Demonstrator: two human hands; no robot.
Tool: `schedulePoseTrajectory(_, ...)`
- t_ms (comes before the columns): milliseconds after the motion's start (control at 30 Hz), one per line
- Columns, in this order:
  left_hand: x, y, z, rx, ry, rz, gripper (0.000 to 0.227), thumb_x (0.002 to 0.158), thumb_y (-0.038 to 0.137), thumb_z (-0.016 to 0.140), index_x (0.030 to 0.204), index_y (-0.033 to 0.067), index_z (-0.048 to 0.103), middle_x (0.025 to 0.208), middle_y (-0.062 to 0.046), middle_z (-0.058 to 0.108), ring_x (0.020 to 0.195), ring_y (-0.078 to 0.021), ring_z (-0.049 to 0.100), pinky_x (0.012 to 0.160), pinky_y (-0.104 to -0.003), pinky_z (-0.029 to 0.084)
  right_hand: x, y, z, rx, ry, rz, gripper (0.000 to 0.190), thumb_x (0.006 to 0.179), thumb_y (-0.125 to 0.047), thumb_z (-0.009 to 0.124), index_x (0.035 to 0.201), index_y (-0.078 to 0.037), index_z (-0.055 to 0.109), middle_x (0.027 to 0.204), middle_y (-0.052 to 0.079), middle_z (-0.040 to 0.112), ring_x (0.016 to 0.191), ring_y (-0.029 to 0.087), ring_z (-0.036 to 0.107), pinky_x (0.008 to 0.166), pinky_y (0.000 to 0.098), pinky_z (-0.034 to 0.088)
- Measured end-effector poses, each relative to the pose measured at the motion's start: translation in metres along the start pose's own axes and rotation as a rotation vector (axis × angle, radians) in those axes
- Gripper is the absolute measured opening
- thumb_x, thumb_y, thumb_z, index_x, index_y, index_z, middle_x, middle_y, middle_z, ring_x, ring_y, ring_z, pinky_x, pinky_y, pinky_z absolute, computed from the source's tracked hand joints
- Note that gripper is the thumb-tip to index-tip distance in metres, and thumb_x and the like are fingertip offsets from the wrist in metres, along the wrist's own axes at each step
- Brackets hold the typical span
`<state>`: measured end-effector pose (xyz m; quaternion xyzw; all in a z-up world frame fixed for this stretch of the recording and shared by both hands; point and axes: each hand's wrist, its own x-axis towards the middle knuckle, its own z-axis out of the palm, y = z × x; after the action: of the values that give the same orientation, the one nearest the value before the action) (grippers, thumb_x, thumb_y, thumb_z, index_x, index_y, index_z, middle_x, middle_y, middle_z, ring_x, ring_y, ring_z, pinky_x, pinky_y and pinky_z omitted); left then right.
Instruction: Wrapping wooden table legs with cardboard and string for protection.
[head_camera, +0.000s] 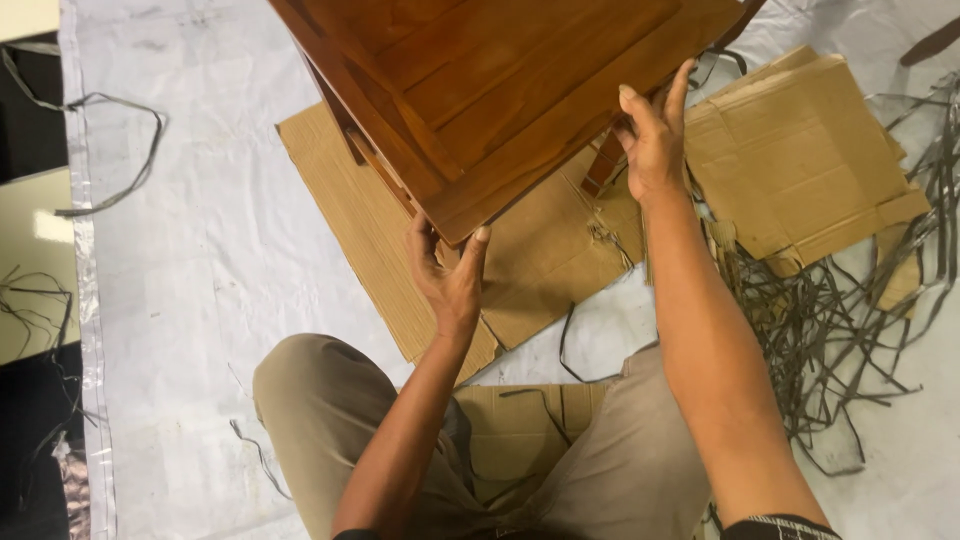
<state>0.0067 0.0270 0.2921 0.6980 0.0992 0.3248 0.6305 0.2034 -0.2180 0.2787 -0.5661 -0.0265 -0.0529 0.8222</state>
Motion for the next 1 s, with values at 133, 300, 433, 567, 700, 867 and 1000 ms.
schedulePoseTrajectory(133, 0.002, -0.011, -0.002, 0.023, -0.010, 0.076, 0.065, 0.089, 0.041, 0.077, 0.140, 0.0094, 0.050, 0.118, -0.007, 0.054, 0.112, -0.0249, 0.056, 0.107, -0.043, 0.050, 0.000, 0.006, -0.004, -0.064, -0.080, -0.069, 0.097, 0.103, -0.024, 0.077, 0.163, -0.035, 0.001, 0.171, 0.015, 0.028, 0.140, 0.032, 0.051, 0.108, 0.0574, 0.048)
schedulePoseTrajectory(300, -0.013, -0.033, 0.000, 0.132, -0.029, 0.136, 0.073, 0.095, 0.044, 0.070, 0.150, 0.0058, 0.041, 0.145, -0.015, 0.046, 0.129, -0.0309, 0.052, 0.114, -0.045, 0.046, -0.027, 0.007, 0.013, -0.293, -0.007, 0.023, 0.110, 0.085, -0.083, 0.058, 0.163, -0.022, 0.010, 0.168, 0.024, 0.024, 0.128, 0.049, 0.062, 0.107, 0.0611, 0.053)
schedulePoseTrajectory(433, -0.044, -0.083, 0.007, 0.047, -0.040, -0.099, 0.072, 0.096, 0.037, 0.068, 0.153, 0.0041, 0.039, 0.130, -0.015, 0.051, 0.102, -0.0232, 0.057, 0.105, -0.045, 0.050, -0.055, 0.044, 0.005, -0.290, 0.114, 0.062, 0.093, 0.083, -0.070, 0.063, 0.145, -0.003, 0.047, 0.146, 0.019, 0.054, 0.099, 0.025, 0.074, 0.081, 0.0382, 0.063)
schedulePoseTrajectory(567, -0.087, -0.156, 0.019, 0.149, -0.034, -0.606, 0.083, 0.089, 0.033, 0.078, 0.156, 0.0050, 0.039, 0.151, -0.031, 0.036, 0.143, -0.0490, 0.039, 0.118, -0.056, 0.038, -0.085, 0.113, -0.039, -0.433, 0.079, 0.236, 0.061, 0.105, -0.055, 0.062, 0.146, -0.011, 0.051, 0.130, 0.020, 0.069, 0.104, 0.035, 0.076, 0.081, 0.0396, 0.063)
schedulePoseTrajectory(700, -0.123, -0.212, 0.018, 0.220, -0.136, -0.790, 0.090, 0.085, 0.039, 0.080, 0.160, 0.0173, 0.036, 0.154, -0.021, 0.043, 0.138, -0.0428, 0.048, 0.116, -0.053, 0.041, -0.145, 0.130, -0.064, -1.103, -0.110, 0.374, 0.053, 0.094, -0.063, 0.060, 0.131, -0.027, 0.068, 0.118, 0.009, 0.074, 0.110, 0.035, 0.071, 0.099, 0.0476, 0.055)
schedulePoseTrajectory(867, -0.166, -0.257, 0.024, 0.344, -0.477, -0.754, 0.064, 0.089, 0.039, 0.076, 0.143, 0.0115, 0.059, 0.139, -0.020, 0.060, 0.130, -0.0384, 0.058, 0.112, -0.050, 0.046, -0.207, 0.182, -0.123, -1.235, -0.165, 0.577, 0.057, 0.094, -0.057, 0.058, 0.136, -0.019, 0.067, 0.121, 0.011, 0.075, 0.118, 0.036, 0.068, 0.107, 0.0511, 0.052)
schedulePoseTrajectory(1000, -0.188, -0.270, 0.037, 0.525, -0.789, -0.537, 0.049, 0.087, 0.044, 0.076, 0.128, 0.0180, 0.072, 0.127, -0.010, 0.068, 0.124, -0.0336, 0.064, 0.108, -0.047, 0.050, -0.249, 0.212, -0.170, -1.382, -0.181, 0.691, 0.048, 0.094, -0.046, 0.059, 0.133, -0.021, 0.070, 0.130, 0.007, 0.073, 0.124, 0.032, 0.067, 0.107, 0.0483, 0.053)
